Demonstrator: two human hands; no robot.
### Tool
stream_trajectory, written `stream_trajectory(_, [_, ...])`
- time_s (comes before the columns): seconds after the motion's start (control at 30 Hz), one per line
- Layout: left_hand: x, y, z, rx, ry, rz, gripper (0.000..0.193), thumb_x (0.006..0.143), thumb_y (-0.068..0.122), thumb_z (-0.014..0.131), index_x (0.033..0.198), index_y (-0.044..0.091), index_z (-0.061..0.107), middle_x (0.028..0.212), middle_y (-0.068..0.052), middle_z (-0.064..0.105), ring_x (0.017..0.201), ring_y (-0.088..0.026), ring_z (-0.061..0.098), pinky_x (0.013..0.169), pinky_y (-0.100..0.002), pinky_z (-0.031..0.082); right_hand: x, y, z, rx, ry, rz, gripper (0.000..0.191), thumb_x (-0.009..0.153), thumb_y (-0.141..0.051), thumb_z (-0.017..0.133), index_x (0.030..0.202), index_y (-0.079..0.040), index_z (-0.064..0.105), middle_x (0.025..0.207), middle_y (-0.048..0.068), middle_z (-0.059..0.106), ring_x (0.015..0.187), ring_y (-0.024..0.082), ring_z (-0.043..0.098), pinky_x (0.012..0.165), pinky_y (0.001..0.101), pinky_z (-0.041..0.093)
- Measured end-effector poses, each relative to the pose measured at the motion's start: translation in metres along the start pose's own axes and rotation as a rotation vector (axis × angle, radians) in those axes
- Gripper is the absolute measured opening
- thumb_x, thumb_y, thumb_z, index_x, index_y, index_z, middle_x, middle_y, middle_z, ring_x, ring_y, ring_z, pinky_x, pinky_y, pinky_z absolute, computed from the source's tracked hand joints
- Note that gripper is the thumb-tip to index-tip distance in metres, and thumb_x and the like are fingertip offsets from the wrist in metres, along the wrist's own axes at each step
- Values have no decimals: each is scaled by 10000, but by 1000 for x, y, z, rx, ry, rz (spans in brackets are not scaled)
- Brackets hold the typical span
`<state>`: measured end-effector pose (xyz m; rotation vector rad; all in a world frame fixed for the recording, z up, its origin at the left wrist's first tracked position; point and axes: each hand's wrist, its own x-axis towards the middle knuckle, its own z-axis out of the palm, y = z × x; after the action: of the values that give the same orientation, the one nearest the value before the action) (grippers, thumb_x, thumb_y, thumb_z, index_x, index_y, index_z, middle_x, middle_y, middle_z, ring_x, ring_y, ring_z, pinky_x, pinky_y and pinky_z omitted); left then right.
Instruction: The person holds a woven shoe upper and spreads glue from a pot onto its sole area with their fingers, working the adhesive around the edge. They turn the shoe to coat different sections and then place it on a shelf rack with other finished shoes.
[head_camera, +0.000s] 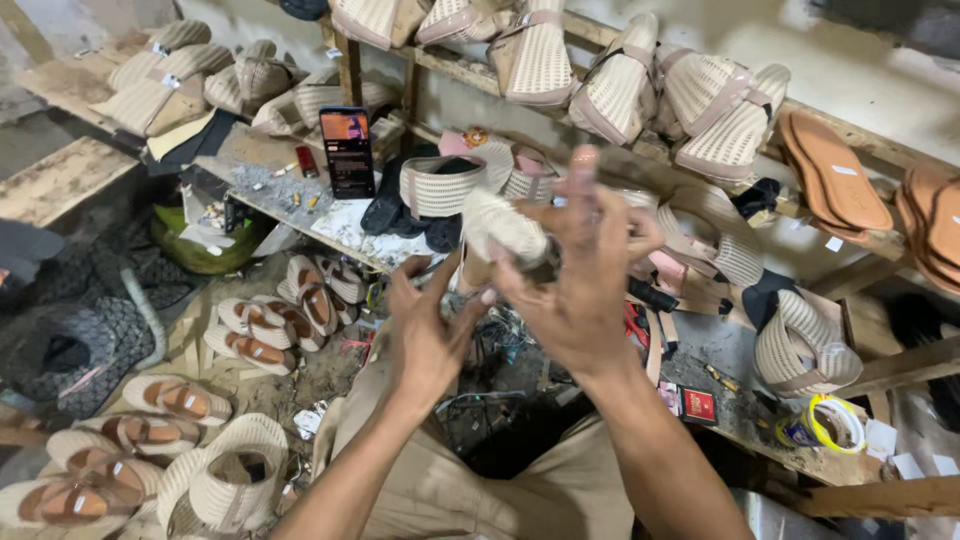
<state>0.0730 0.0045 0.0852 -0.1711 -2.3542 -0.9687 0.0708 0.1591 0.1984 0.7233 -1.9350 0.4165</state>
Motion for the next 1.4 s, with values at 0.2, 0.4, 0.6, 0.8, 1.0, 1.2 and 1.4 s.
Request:
stream_trajectory(0.2, [-9,-3,7,-710,-152,-11,900,900,174,700,1616,3,183,1445,-265,548,1303,-330,597,1052,-396,467,11,-16,8,94,-119,183,1045,904,-285,874,1657,-81,180,1417,71,670,1240,150,539,1061,419,214])
stream_trajectory(0.4, [-16,-33,33,-901,-209,-314,699,1011,306,626,1579,27,331,1377,-145,660,1265,-222,630,1083,-346,485,3,33,12,150,-134,250,783,1065,-262,735,1662,-94,258,1415,21,666,1317,229,546,1148,431,274])
stream_trajectory(0.6, [-2,-66,19,-1467,-186,-454,663,942,272,719,1469,11,413,1356,-84,613,1231,-181,614,1073,-349,510,-54,96,45,-20,-584,398,464,929,-416,686,1322,-169,689,1382,89,600,1297,350,459,1039,574,319])
stream_trajectory(0.8, [8,-47,0,-1211,-114,-415,831,770,264,849,1446,42,420,1272,-74,648,1134,-170,667,939,-356,577,-113,119,88,-220,-597,210,535,912,-549,596,1251,-155,726,1529,139,424,1392,464,276,1021,755,210])
stream_trajectory(1.0, [12,-51,9,-756,-121,-90,739,764,171,908,1382,-30,556,1281,-138,711,1179,-196,679,1027,-333,544,-116,122,78,-224,-599,502,465,1012,-508,518,1195,-138,732,1415,32,608,1454,362,331,1098,683,222])
stream_trajectory(1.2, [24,-52,32,-629,-27,402,887,810,-51,765,1600,127,404,1552,-195,541,1407,-341,580,1171,-423,483,-93,93,21,761,-413,928,475,1055,-403,419,1266,-99,716,1306,108,660,1406,279,428,1199,445,282])
stream_trajectory(1.4, [32,-35,45,-505,-54,630,1086,734,-24,841,1617,363,339,1540,-198,494,1365,-393,586,1106,-429,523,-88,42,-26,826,-508,603,677,860,-63,546,1534,-86,483,1721,147,171,1612,313,133,1274,460,92])
